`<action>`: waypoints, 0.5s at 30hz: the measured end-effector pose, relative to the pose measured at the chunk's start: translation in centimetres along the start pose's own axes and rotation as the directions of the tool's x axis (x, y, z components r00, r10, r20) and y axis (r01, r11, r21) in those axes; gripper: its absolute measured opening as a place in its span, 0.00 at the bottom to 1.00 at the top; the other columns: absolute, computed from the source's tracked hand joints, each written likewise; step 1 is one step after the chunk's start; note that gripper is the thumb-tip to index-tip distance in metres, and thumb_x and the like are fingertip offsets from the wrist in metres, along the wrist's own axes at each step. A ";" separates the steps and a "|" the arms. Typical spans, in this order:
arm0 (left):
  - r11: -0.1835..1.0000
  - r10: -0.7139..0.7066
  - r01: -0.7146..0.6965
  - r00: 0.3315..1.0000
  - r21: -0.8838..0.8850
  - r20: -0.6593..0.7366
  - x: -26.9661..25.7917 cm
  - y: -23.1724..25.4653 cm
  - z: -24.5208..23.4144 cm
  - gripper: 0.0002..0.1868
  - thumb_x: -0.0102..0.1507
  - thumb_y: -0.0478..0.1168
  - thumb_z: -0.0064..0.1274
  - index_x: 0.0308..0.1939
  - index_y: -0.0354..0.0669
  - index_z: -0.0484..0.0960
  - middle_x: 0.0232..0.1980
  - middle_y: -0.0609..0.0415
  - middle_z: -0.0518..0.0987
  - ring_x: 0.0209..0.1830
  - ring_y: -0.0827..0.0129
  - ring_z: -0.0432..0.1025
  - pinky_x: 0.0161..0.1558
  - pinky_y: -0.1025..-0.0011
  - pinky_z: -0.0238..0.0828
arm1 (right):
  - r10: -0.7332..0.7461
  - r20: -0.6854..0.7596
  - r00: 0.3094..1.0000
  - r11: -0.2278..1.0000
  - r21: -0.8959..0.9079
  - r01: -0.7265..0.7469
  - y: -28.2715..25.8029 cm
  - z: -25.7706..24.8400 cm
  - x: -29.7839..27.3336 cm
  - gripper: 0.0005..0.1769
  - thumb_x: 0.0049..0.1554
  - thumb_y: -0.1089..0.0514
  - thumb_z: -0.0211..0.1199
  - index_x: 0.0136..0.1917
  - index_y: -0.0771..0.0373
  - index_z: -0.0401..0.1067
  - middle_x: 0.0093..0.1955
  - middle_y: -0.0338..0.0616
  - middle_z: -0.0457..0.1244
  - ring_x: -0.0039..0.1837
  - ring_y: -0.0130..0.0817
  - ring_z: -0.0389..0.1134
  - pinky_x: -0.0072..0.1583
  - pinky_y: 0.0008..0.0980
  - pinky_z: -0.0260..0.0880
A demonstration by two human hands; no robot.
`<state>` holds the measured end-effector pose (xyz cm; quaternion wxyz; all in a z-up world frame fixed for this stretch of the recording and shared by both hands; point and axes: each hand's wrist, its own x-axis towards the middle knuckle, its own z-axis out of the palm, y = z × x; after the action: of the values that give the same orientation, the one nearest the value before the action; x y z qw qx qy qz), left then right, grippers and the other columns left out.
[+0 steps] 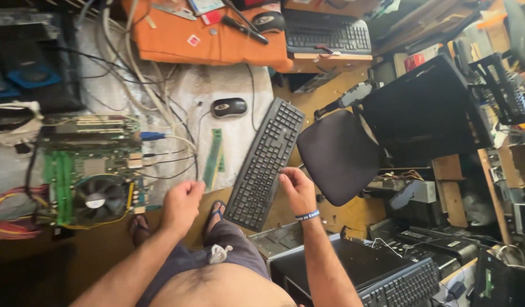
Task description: Repairing a computer by connecting power cables and installing RAM modules on a motherboard
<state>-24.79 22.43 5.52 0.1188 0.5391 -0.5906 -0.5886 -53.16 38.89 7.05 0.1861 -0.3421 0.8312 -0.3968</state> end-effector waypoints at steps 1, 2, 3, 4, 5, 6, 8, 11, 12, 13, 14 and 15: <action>1.000 -0.022 0.023 0.999 0.002 -0.041 1.4 0.5 1.4 0.19 0.67 0.53 0.56 0.46 0.41 0.88 0.35 0.43 0.85 0.40 0.50 0.80 0.41 0.55 0.73 | 0.009 0.014 1.000 1.000 0.018 -0.009 0.9 -0.9 -0.1 0.09 0.59 0.57 0.68 0.53 0.56 0.82 0.38 0.44 0.71 0.41 0.31 0.70 0.45 0.34 0.73; 1.000 -0.030 0.030 0.999 0.007 -0.041 2.5 -1.3 2.5 0.19 0.67 0.53 0.56 0.46 0.41 0.88 0.35 0.43 0.85 0.40 0.50 0.80 0.41 0.55 0.73 | 0.016 0.019 1.000 1.000 0.020 -0.017 1.6 -2.2 -0.1 0.09 0.59 0.57 0.68 0.53 0.56 0.82 0.38 0.44 0.71 0.41 0.31 0.70 0.45 0.34 0.73; 0.979 -0.138 0.135 0.990 0.153 0.014 3.6 -3.2 3.6 0.23 0.65 0.61 0.54 0.50 0.48 0.88 0.31 0.51 0.85 0.41 0.56 0.81 0.42 0.58 0.75 | 0.016 0.036 0.999 1.000 0.025 -0.016 2.3 -3.5 -0.1 0.09 0.59 0.57 0.69 0.53 0.55 0.82 0.37 0.43 0.71 0.40 0.30 0.70 0.45 0.33 0.73; 0.926 -0.250 0.223 0.967 0.305 0.053 4.7 -5.0 4.5 0.28 0.63 0.69 0.53 0.53 0.56 0.88 0.27 0.60 0.86 0.42 0.62 0.83 0.44 0.61 0.77 | 0.018 0.048 0.999 0.999 0.031 -0.020 2.9 -4.8 -0.2 0.09 0.59 0.57 0.69 0.53 0.55 0.82 0.37 0.42 0.72 0.40 0.29 0.70 0.45 0.31 0.73; 0.922 -0.256 0.226 0.965 0.313 0.057 3.0 -4.3 4.3 0.28 0.63 0.69 0.53 0.53 0.56 0.88 0.27 0.60 0.86 0.42 0.62 0.83 0.44 0.61 0.77 | 0.029 0.048 0.998 0.999 0.035 -0.031 5.3 -6.1 0.0 0.09 0.59 0.57 0.69 0.53 0.55 0.82 0.37 0.42 0.72 0.40 0.29 0.70 0.45 0.31 0.73; 0.949 -0.257 0.238 0.964 0.205 0.072 1.4 -3.5 4.0 0.23 0.66 0.60 0.52 0.51 0.49 0.88 0.26 0.53 0.85 0.25 0.61 0.77 0.29 0.65 0.71 | 0.044 0.034 0.998 0.999 -0.007 -0.044 7.5 -7.5 -0.1 0.10 0.59 0.55 0.69 0.54 0.53 0.82 0.39 0.42 0.72 0.41 0.31 0.72 0.46 0.33 0.74; 0.966 -0.247 0.237 0.964 0.107 0.097 -1.4 -2.9 3.5 0.17 0.68 0.51 0.52 0.48 0.43 0.87 0.25 0.46 0.84 0.08 0.61 0.71 0.14 0.68 0.66 | 0.064 0.003 0.998 0.997 -0.044 -0.064 10.6 -9.9 -0.5 0.10 0.59 0.53 0.69 0.54 0.52 0.82 0.40 0.42 0.73 0.42 0.33 0.73 0.47 0.34 0.74; 0.963 -0.204 0.221 0.972 -0.155 0.115 -3.7 -4.3 2.8 0.15 0.70 0.39 0.48 0.49 0.27 0.83 0.25 0.33 0.78 0.04 0.61 0.61 0.08 0.68 0.57 | 0.073 -0.070 0.995 0.994 -0.079 -0.078 11.5 -11.7 0.0 0.09 0.59 0.54 0.68 0.53 0.53 0.82 0.42 0.46 0.74 0.45 0.39 0.75 0.48 0.38 0.75; 0.969 -0.206 0.219 0.972 -0.112 0.112 -3.6 -5.4 2.5 0.16 0.69 0.41 0.53 0.51 0.30 0.84 0.19 0.33 0.75 0.04 0.55 0.63 0.08 0.63 0.60 | 0.054 -0.081 0.995 0.994 -0.090 -0.061 10.9 -12.3 -0.6 0.10 0.59 0.52 0.69 0.53 0.54 0.82 0.45 0.47 0.74 0.48 0.43 0.75 0.50 0.40 0.76; 0.975 -0.205 0.213 0.973 -0.068 0.108 -3.1 -6.5 2.4 0.18 0.67 0.44 0.58 0.53 0.32 0.86 0.12 0.33 0.73 0.04 0.50 0.65 0.08 0.57 0.64 | 0.035 -0.091 0.995 0.994 -0.103 -0.044 10.7 -13.0 -1.1 0.11 0.59 0.49 0.70 0.53 0.54 0.82 0.47 0.47 0.74 0.51 0.47 0.75 0.53 0.42 0.76; 0.982 -0.179 0.187 0.964 -0.021 0.197 -1.3 -5.9 3.6 0.18 0.67 0.44 0.58 0.53 0.32 0.86 0.12 0.33 0.73 0.04 0.50 0.65 0.08 0.57 0.64 | 0.091 -0.176 0.980 0.987 -0.118 -0.113 10.4 -13.1 -2.0 0.11 0.59 0.49 0.70 0.53 0.54 0.82 0.47 0.47 0.74 0.51 0.47 0.75 0.53 0.42 0.76; 0.988 -0.154 0.154 0.945 0.023 0.287 0.2 -5.4 5.0 0.18 0.67 0.43 0.58 0.53 0.32 0.86 0.12 0.33 0.73 0.04 0.50 0.65 0.08 0.58 0.64 | 0.074 -0.173 0.982 0.991 -0.101 -0.092 10.3 -13.2 -2.5 0.11 0.59 0.50 0.69 0.52 0.54 0.82 0.48 0.47 0.74 0.53 0.47 0.75 0.55 0.43 0.75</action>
<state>-26.05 26.61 -0.43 -0.0148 0.4920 -0.5580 -0.6681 -63.42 52.37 7.14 0.1127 -0.2820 0.8777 -0.3707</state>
